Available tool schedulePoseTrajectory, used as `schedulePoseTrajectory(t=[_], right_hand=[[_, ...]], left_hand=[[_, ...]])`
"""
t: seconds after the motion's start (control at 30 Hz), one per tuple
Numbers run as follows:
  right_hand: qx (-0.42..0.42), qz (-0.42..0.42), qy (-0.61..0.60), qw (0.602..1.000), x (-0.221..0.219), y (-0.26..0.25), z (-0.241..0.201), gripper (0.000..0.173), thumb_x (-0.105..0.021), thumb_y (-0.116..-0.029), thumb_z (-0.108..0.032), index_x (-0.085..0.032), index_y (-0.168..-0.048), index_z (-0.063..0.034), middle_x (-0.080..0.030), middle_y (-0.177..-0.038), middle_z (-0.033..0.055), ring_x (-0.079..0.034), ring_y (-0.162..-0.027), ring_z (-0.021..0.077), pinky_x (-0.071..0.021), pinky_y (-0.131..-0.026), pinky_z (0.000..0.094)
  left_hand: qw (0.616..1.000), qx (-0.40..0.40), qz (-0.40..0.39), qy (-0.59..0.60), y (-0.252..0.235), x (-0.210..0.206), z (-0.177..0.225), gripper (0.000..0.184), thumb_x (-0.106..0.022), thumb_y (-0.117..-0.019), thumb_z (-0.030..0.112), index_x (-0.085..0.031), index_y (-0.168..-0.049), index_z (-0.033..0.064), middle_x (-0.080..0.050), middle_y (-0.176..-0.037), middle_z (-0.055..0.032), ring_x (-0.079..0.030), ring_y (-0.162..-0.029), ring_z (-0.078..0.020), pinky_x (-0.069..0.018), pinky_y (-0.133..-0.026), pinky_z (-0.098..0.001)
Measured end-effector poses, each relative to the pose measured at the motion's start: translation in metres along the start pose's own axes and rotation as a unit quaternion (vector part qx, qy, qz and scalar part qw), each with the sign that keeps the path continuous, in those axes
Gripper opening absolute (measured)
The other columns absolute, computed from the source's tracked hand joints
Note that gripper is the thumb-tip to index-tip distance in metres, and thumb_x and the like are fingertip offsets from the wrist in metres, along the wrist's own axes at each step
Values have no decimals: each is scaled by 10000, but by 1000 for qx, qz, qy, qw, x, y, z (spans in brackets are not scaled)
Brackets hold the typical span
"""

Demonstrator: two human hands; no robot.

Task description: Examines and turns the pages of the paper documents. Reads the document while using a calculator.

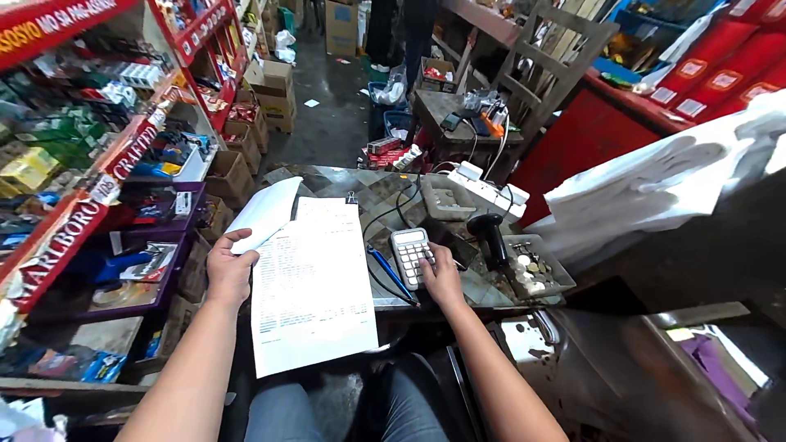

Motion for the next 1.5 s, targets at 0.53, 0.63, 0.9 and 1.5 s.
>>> schedulePoseTrajectory(t=[0.53,0.63,0.9,1.5], right_hand=[[26,-90,68,993,-17,-21,-21,529,-504,-1077,-353,-497,-1473,-2,-568,-1439,205,-512,-1358,391,-393,-1130,553],[27,-91,45,995,-10,-19,-19,475,-503,-1080,-263,-487,-1483,-12,-593,-1418,195,-525,-1350,388,-390,-1138,549],[86,-18,16,996,15,22,-36,331,-519,-932,-9,-685,-1218,0,-739,-1108,133,-666,-1066,336,-514,-941,502],[127,20,106,986,0,35,-62,261,-579,-906,-71,-750,-1101,-42,-758,-1045,117,-651,-1135,388,-427,-1009,619]], left_hand=[[1000,6,4,-2,-3,2,-1,549,-582,-785,-219,-569,-1289,-4,-591,-1277,-156,-645,-959,-152,-568,-773,-304],[1000,11,6,-4,-2,2,-2,549,-581,-789,-220,-570,-1292,-2,-596,-1265,-160,-646,-948,-155,-566,-768,-305],[1000,4,4,4,-2,2,0,541,-573,-773,-203,-563,-1281,-14,-603,-1243,-152,-648,-944,-137,-566,-769,-291],[1000,10,7,-3,-3,4,-2,542,-584,-783,-218,-569,-1281,-5,-598,-1259,-152,-647,-938,-150,-566,-761,-307]])
Point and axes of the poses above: each hand's wrist, its own y-axis away from the middle knuckle, its own x-axis out of the back of the hand, z = x × y, the point moved 9 cm from there along -y, towards the middle knuckle
